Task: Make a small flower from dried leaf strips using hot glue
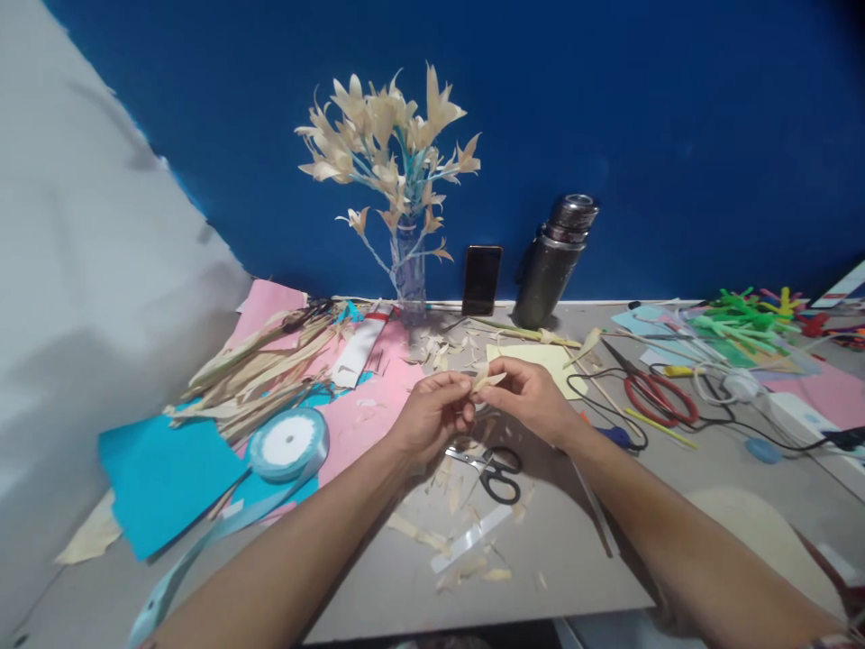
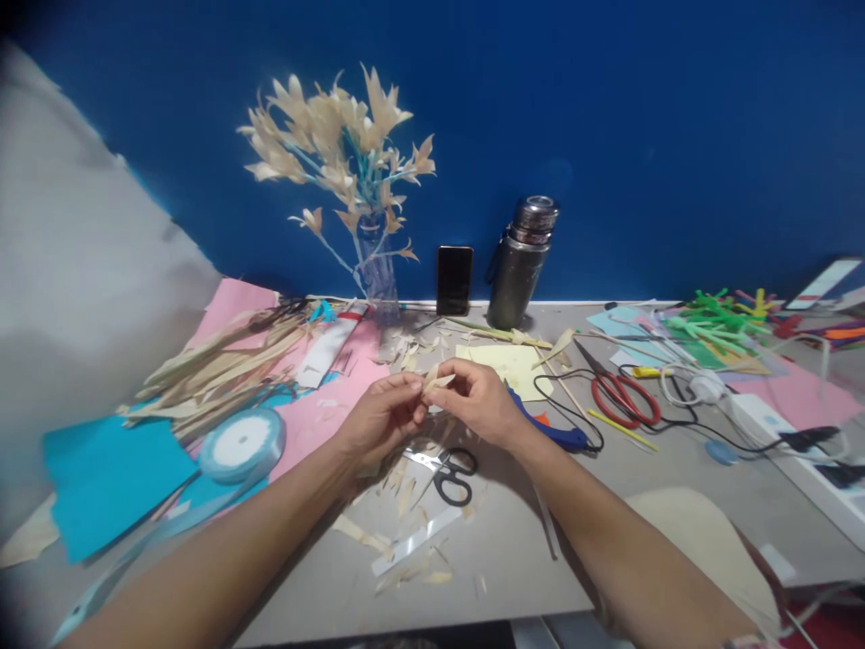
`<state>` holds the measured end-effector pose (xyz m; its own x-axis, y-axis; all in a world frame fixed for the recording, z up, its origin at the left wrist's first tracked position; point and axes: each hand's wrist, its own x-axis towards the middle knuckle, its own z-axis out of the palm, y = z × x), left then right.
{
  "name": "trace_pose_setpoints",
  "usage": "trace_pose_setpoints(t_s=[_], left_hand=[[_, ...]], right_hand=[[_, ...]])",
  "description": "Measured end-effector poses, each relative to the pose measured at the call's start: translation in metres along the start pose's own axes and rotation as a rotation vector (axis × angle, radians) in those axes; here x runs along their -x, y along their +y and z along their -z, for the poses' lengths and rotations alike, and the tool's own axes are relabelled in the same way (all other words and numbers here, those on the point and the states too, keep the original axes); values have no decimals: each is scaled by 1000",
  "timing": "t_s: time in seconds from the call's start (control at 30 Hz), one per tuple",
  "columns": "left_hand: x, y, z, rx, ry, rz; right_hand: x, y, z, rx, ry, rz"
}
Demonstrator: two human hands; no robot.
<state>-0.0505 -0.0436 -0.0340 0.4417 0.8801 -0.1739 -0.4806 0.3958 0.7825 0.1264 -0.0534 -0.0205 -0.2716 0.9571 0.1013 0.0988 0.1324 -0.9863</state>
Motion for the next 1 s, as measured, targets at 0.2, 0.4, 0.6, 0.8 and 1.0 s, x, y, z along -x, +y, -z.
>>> trace_pose_setpoints(t_s=[0.2,0.4,0.6,0.8,1.0], left_hand=[[1,0,4,37,-125,123],[-1,-3,6,102,-117,173],[-1,-1,6,134,-75,189],[-4,2,6,75,-23,136],[-2,1,0,16,65,106]], right_hand=[[0,-3,2,11,-15,85],[-4,-11,9,55,129,57],[4,-53,37,586,127,107],[53,-49,82,1370,-60,-187],[88,-5,108,1366,-189,-156]])
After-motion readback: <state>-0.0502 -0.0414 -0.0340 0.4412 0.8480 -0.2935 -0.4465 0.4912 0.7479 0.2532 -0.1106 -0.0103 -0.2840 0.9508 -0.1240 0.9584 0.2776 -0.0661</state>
